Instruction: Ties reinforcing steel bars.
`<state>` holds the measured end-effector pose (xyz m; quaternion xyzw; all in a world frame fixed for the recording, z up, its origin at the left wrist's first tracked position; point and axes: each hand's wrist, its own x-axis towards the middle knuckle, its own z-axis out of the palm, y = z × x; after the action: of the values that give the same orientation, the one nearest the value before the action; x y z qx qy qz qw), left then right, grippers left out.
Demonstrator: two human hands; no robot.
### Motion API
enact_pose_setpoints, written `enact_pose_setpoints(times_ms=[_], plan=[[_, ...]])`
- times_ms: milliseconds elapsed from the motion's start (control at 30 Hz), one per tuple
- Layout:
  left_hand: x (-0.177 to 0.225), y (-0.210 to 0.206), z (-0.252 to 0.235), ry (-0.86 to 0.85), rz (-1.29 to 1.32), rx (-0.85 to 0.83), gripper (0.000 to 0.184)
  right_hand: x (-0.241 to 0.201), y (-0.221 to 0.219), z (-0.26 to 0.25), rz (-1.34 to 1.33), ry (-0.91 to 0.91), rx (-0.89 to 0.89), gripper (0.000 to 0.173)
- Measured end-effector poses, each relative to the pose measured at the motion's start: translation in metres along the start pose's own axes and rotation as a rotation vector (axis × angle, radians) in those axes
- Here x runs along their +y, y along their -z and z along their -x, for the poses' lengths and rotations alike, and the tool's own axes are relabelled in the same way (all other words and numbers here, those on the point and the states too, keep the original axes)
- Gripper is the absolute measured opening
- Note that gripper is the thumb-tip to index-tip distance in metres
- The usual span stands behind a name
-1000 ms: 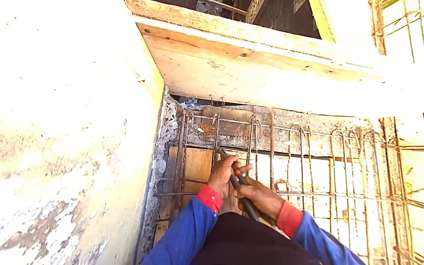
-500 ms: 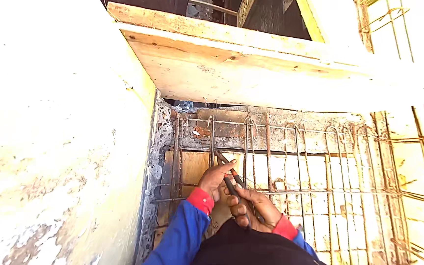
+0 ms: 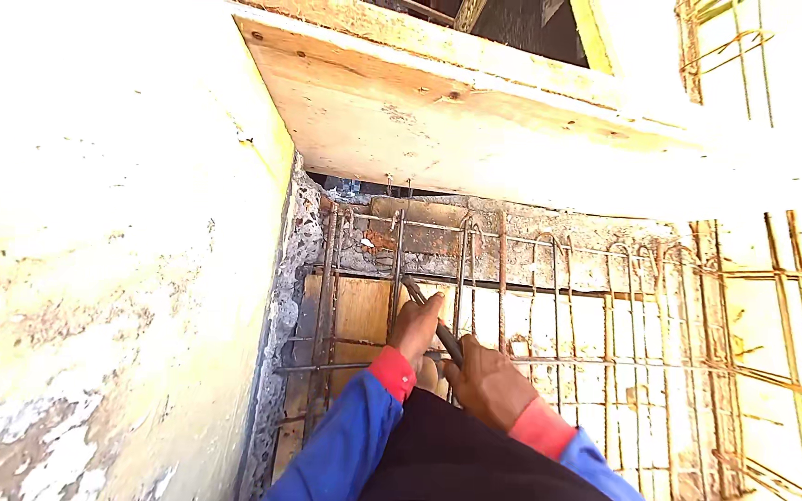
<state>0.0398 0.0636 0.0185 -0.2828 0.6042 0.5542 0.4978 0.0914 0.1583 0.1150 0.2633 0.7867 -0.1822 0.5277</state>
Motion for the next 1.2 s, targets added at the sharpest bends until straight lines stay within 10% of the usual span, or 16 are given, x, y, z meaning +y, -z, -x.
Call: enact_pose_setpoints(times_ms=[133, 233, 333, 500, 633, 767, 867, 1033, 1200], plan=[[0.005, 0.024, 0.000, 0.140, 0.109, -0.124, 0.051, 0.036, -0.020, -0.021, -1.325, 0.188, -0.435, 0.023], [-0.003, 0.026, -0.015, 0.232, 0.308, -0.299, 0.044, 0.049, -0.045, -0.038, -1.604, 0.242, -0.634, 0.022], [-0.006, 0.020, -0.016, 0.202, 0.334, -0.384, 0.046, 0.058, -0.031, -0.035, -1.144, 0.139, -0.406, 0.029], [0.002, 0.002, -0.008, 0.249, 0.661, -0.310, 0.039, 0.040, 0.000, 0.019, 0.173, -0.082, 0.116, 0.088], [0.014, -0.017, -0.001, 0.233, 0.865, -0.265, 0.040, 0.048, -0.029, 0.016, 0.561, 0.077, 0.898, 0.094], [0.022, -0.025, 0.000, 0.231, 0.905, -0.217, 0.045, 0.034, -0.018, -0.013, 0.670, 0.070, 1.062, 0.055], [0.023, -0.020, 0.001, 0.249, 0.875, -0.242, 0.044, 0.018, 0.006, -0.009, 0.638, -0.006, 0.756, 0.035], [0.018, 0.006, 0.002, 0.314, 0.630, -0.375, 0.050, 0.011, 0.040, -0.005, 0.264, -0.090, -0.042, 0.065], [0.002, 0.010, -0.008, 0.306, 0.692, -0.312, 0.052, 0.052, -0.004, -0.025, -1.107, 0.081, -0.539, 0.045]])
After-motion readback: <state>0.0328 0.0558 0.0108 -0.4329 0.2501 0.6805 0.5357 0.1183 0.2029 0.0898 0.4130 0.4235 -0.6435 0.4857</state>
